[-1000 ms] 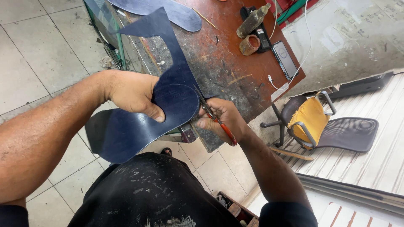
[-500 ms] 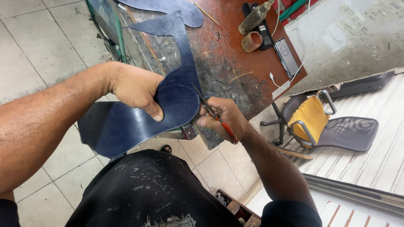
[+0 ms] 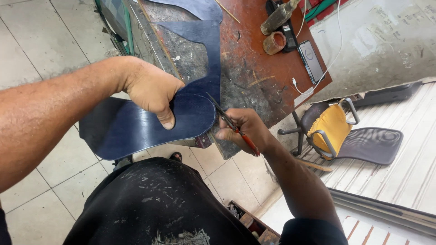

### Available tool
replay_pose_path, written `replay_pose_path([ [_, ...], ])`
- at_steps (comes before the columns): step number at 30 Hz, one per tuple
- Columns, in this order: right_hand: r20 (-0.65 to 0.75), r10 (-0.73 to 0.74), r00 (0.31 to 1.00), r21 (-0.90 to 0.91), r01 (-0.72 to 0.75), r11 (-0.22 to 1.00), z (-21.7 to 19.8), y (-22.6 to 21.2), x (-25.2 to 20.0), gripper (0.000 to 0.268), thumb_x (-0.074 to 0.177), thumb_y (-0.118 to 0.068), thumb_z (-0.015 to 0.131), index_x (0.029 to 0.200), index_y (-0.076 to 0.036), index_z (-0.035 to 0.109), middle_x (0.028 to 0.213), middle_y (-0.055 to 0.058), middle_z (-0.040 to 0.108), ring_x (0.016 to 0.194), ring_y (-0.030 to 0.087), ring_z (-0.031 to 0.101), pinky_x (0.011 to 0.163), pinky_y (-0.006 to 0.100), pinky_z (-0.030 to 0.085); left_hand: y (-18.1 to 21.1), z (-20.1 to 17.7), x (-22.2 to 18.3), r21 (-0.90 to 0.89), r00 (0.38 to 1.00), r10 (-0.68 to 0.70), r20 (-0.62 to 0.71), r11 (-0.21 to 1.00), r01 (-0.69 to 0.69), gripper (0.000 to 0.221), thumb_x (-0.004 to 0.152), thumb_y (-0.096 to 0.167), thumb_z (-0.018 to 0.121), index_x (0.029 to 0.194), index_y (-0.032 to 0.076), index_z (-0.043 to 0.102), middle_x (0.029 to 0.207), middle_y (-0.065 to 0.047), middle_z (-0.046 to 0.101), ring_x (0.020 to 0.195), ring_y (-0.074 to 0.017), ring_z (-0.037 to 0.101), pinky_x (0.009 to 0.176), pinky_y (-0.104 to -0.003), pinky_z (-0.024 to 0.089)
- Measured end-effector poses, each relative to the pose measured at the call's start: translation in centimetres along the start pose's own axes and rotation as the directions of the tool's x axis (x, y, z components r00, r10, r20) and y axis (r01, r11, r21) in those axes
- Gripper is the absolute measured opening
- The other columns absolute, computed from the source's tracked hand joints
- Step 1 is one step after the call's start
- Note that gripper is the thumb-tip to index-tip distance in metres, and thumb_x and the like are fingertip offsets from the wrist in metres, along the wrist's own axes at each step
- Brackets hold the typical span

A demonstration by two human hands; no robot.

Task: Cutting out a shoe insole shape from a piece of blue material using scissors

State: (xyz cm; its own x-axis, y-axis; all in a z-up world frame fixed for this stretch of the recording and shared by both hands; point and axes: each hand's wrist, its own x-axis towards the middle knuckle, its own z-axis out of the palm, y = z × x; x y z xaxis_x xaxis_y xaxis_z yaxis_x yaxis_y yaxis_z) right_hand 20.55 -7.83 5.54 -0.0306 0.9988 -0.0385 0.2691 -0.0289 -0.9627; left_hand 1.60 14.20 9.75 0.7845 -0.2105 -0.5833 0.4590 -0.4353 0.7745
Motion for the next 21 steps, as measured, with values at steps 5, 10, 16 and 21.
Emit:
replay_pose_path([
  [5, 0.051, 0.003, 0.999, 0.038, -0.005, 0.999, -0.3, 0.3, -0.4, 0.025, 0.078, 0.001, 0.087, 0.094, 0.006, 0.069, 0.054, 0.006, 0.057, 0.051, 0.009, 0.052, 0.051, 0.023, 0.045, 1.2, -0.3, 0.3, 0.078, 0.996, -0.079, 0.035, 0.994, 0.076, 0.027, 0.075, 0.007, 0.088, 0.101, 0.002, 0.080, 0.094, -0.014, 0.081, 0.088, -0.0274, 0.076, 0.085, -0.042, 0.062],
  [10, 0.042, -0.023, 0.999, -0.051, 0.025, 0.998, 0.8, -1.8, -1.5, 0.024, 0.092, -0.024, 0.075, 0.082, -0.012, 0.057, 0.068, -0.006, 0.042, 0.058, 0.007, 0.036, 0.054, 0.024, 0.033, 3.5, -1.6, 0.4, 0.197, 0.986, -0.102, 0.128, 0.978, 0.075, 0.035, 0.078, 0.001, 0.079, 0.113, 0.000, 0.077, 0.109, -0.008, 0.084, 0.101, -0.0219, 0.077, 0.096, -0.034, 0.060],
  [16, -0.366, 0.184, 0.912, 0.136, -0.144, 0.980, 4.5, -0.2, -4.0, 0.024, 0.088, -0.027, 0.074, 0.080, -0.013, 0.056, 0.056, -0.004, 0.044, 0.044, 0.008, 0.041, 0.040, 0.026, 0.034, 8.9, -4.5, 1.9, 0.666, 0.982, -0.185, -0.032, 0.729, 0.159, 0.047, 0.073, 0.024, 0.086, 0.117, 0.007, 0.079, 0.116, -0.007, 0.080, 0.110, -0.0242, 0.071, 0.097, -0.038, 0.054],
  [21, -0.589, 0.330, 0.738, 0.251, -0.222, 0.942, 6.8, -1.1, -2.9, 0.015, 0.088, -0.014, 0.065, 0.078, -0.011, 0.055, 0.048, 0.002, 0.049, 0.036, 0.010, 0.047, 0.033, 0.025, 0.039, 5.4, -6.5, 7.6, 0.744, 0.844, 0.246, -0.476, 0.625, 0.237, 0.095, 0.054, 0.040, 0.100, 0.136, 0.014, 0.058, 0.115, -0.016, 0.073, 0.107, -0.0390, 0.069, 0.089, -0.047, 0.054],
])
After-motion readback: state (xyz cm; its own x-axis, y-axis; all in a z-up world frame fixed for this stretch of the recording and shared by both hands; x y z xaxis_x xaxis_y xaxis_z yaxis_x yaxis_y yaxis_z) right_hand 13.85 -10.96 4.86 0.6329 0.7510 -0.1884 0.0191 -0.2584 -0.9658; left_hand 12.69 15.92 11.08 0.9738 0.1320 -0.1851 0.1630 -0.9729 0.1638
